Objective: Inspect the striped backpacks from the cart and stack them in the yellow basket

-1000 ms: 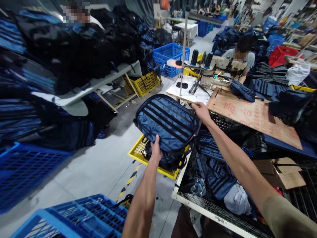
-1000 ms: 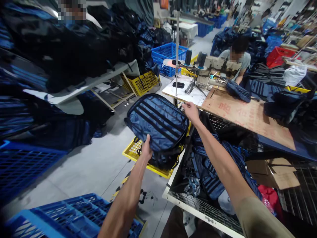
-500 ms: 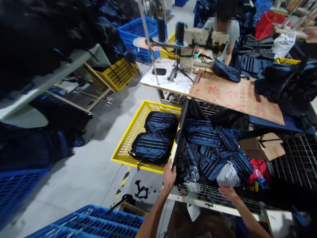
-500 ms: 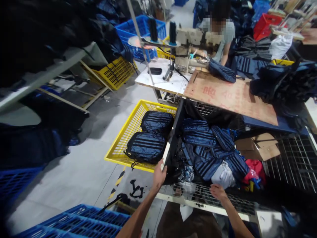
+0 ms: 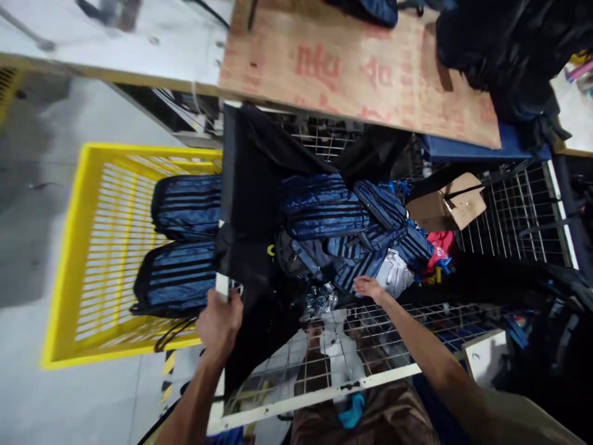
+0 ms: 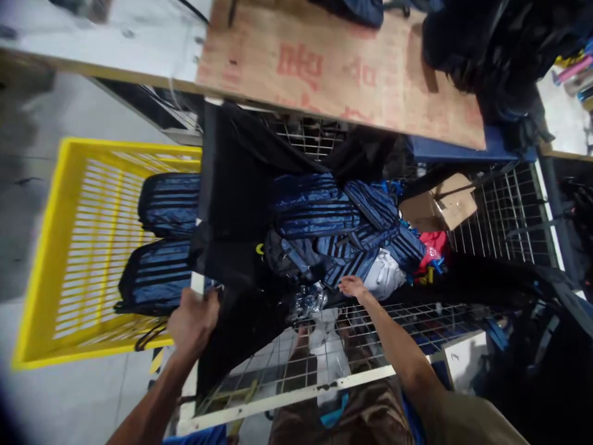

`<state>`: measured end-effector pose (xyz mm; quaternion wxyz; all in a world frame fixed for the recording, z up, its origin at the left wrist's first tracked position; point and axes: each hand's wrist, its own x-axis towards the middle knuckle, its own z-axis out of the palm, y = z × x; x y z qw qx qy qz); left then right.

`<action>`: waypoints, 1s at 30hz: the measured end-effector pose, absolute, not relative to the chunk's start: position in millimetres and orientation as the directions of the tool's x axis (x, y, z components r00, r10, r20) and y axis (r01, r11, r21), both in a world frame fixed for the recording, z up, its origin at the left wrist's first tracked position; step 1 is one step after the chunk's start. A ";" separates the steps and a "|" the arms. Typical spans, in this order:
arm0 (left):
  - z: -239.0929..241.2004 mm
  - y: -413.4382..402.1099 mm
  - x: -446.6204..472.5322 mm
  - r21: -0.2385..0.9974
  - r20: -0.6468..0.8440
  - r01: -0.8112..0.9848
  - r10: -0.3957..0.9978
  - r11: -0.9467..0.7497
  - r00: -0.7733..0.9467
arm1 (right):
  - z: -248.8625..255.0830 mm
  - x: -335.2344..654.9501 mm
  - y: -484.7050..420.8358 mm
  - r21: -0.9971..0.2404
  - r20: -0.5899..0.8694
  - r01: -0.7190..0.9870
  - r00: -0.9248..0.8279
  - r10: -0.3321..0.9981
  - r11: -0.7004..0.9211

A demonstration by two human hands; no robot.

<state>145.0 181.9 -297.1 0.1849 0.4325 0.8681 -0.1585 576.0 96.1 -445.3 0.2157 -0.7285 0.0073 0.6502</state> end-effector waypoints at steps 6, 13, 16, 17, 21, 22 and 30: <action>-301.4 187.5 147.0 -0.264 -0.424 0.806 0.687 0.529 -0.590 | -533.1 586.1 186.5 -0.301 -0.954 -0.447 0.139 0.266 -0.842; -305.1 188.8 142.9 -0.293 -0.416 0.813 0.699 0.504 -0.583 | -603.6 560.8 299.7 -0.353 -0.936 -0.639 0.241 0.258 -0.683; -307.0 187.2 140.3 -0.278 -0.420 0.814 0.698 0.510 -0.580 | -603.1 551.8 320.6 -0.373 -0.927 -0.677 0.288 0.239 -0.634; -307.8 186.4 140.1 -0.271 -0.422 0.814 0.697 0.513 -0.580 | -597.0 549.2 324.2 -0.383 -0.924 -0.685 0.293 0.247 -0.619; -308.8 183.4 141.3 -0.246 -0.421 0.808 0.692 0.535 -0.586 | -542.5 542.7 325.2 -0.424 -0.900 -0.712 0.265 0.345 -0.559; -308.0 183.0 141.6 -0.235 -0.420 0.809 0.695 0.539 -0.584 | -522.0 542.9 321.6 -0.432 -0.892 -0.721 0.253 0.374 -0.542; -272.7 175.6 159.7 0.154 -0.338 0.815 0.805 0.559 -0.488 | -320.1 577.0 217.5 -0.420 -0.870 -0.805 0.225 0.439 -0.419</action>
